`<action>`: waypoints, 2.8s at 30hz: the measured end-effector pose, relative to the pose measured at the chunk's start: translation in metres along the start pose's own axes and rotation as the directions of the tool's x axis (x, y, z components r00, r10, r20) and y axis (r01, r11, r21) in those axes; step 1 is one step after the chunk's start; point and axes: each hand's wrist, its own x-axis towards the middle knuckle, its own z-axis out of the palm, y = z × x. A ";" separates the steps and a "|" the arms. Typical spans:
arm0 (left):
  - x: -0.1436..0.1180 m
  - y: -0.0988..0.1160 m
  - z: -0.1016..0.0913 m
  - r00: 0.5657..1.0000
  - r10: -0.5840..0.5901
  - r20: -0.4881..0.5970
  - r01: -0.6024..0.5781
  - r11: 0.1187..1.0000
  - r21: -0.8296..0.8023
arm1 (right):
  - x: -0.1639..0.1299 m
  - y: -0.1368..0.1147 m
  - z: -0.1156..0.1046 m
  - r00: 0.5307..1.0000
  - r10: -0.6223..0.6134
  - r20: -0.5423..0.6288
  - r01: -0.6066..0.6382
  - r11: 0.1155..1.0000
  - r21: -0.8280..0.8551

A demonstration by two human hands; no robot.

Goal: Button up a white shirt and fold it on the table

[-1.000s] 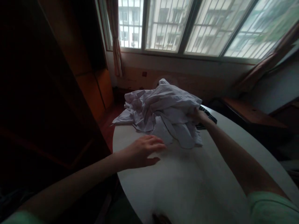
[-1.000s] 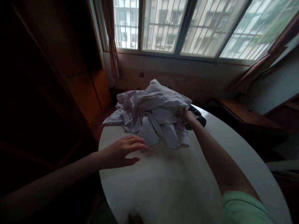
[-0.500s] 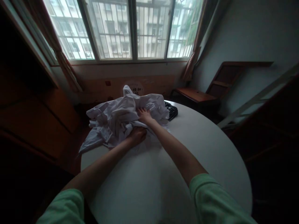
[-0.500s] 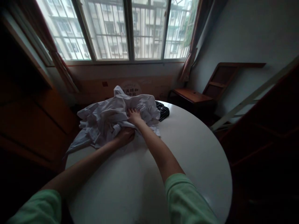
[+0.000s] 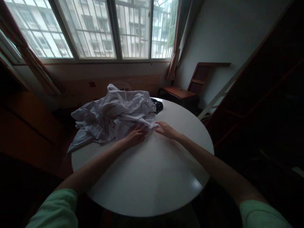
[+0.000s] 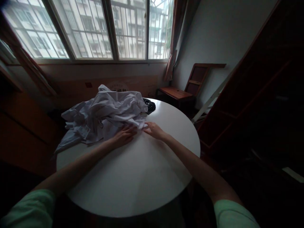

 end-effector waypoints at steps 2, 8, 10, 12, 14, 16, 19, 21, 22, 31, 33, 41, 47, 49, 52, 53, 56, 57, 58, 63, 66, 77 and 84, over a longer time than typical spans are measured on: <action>0.011 -0.009 0.001 0.991 -0.133 -0.009 0.133 0.991 -0.005 | -0.011 0.010 0.000 0.996 0.068 -0.064 -0.067 0.998 0.012; 0.021 0.027 -0.001 0.973 -0.207 -0.105 0.204 0.978 -0.037 | -0.022 0.022 -0.005 0.944 0.214 -0.251 -0.204 0.977 0.066; 0.015 0.049 0.001 0.994 -0.087 -0.067 0.083 0.995 -0.064 | -0.022 0.018 -0.010 0.922 0.226 -0.315 -0.212 0.974 0.080; 0.010 0.058 0.005 0.999 0.051 -0.002 -0.051 0.993 -0.105 | -0.022 0.009 -0.016 0.900 0.196 -0.389 -0.179 0.981 0.081; 0.007 0.048 0.007 0.999 0.041 0.030 -0.037 0.990 -0.135 | -0.021 -0.004 -0.020 0.899 0.134 -0.418 -0.118 0.991 0.063; 0.005 0.025 0.007 0.993 -0.118 0.010 0.118 0.981 -0.152 | -0.021 -0.016 -0.019 0.927 0.043 -0.374 -0.039 0.999 0.019; -0.003 -0.006 0.006 0.954 -0.300 -0.012 0.295 0.942 -0.160 | -0.026 -0.026 -0.011 0.970 -0.053 -0.239 0.033 0.996 -0.089; -0.011 -0.010 0.007 0.946 -0.325 -0.001 0.323 0.938 -0.128 | -0.031 -0.027 -0.004 0.988 -0.042 -0.149 0.016 0.985 -0.173; -0.016 -0.006 0.008 0.948 -0.318 0.012 0.317 0.942 -0.110 | -0.034 -0.027 -0.002 0.994 -0.022 -0.104 0.000 0.978 -0.209; -0.025 0.044 0.010 0.971 -0.189 0.143 0.204 0.975 -0.091 | -0.052 -0.034 0.010 0.975 0.082 0.207 -0.018 0.957 -0.290; -0.023 0.044 0.010 0.969 -0.210 0.128 0.223 0.970 -0.095 | -0.053 -0.036 0.009 0.975 0.078 0.209 -0.014 0.957 -0.291; -0.023 0.041 0.013 0.964 -0.235 0.123 0.247 0.964 -0.094 | -0.054 -0.041 0.000 0.956 -0.001 0.293 0.069 0.973 -0.222; -0.021 0.042 0.008 0.955 -0.255 0.150 0.271 0.958 -0.093 | -0.053 -0.041 0.002 0.952 -0.017 0.306 0.077 0.980 -0.185; -0.020 0.043 0.007 0.954 -0.260 0.151 0.276 0.956 -0.097 | -0.052 -0.040 0.003 0.951 -0.010 0.307 0.068 0.982 -0.177; -0.020 0.043 0.007 0.952 -0.261 0.157 0.278 0.955 -0.099 | -0.051 -0.039 0.003 0.953 -0.008 0.301 0.061 0.984 -0.166; -0.020 0.043 0.007 0.953 -0.260 0.157 0.277 0.956 -0.097 | -0.051 -0.039 0.003 0.954 -0.008 0.301 0.060 0.985 -0.162; -0.020 0.043 0.009 0.954 -0.257 0.154 0.273 0.957 -0.097 | -0.052 -0.039 0.002 0.953 -0.004 0.303 0.053 0.987 -0.152; -0.020 0.043 0.009 0.954 -0.257 0.152 0.273 0.957 -0.098 | -0.052 -0.040 0.002 0.953 -0.004 0.303 0.051 0.988 -0.148; -0.020 0.043 0.009 0.954 -0.258 0.151 0.274 0.957 -0.099 | -0.052 -0.040 0.002 0.953 -0.002 0.303 0.049 0.988 -0.145; -0.020 0.043 0.009 0.956 -0.263 0.130 0.277 0.955 -0.107 | -0.053 -0.040 0.002 0.952 0.013 0.306 0.028 0.992 -0.127; -0.019 0.044 0.008 0.960 -0.256 0.118 0.269 0.957 -0.113 | -0.054 -0.040 0.002 0.951 0.023 0.308 0.015 0.992 -0.122; -0.020 0.041 0.013 0.969 -0.239 0.066 0.247 0.958 -0.146 | -0.053 -0.041 0.001 0.951 0.010 0.308 0.034 0.990 -0.138; -0.020 0.042 0.013 0.971 -0.233 0.057 0.239 0.960 -0.148 | -0.053 -0.038 0.003 0.953 0.019 0.301 0.028 0.988 -0.150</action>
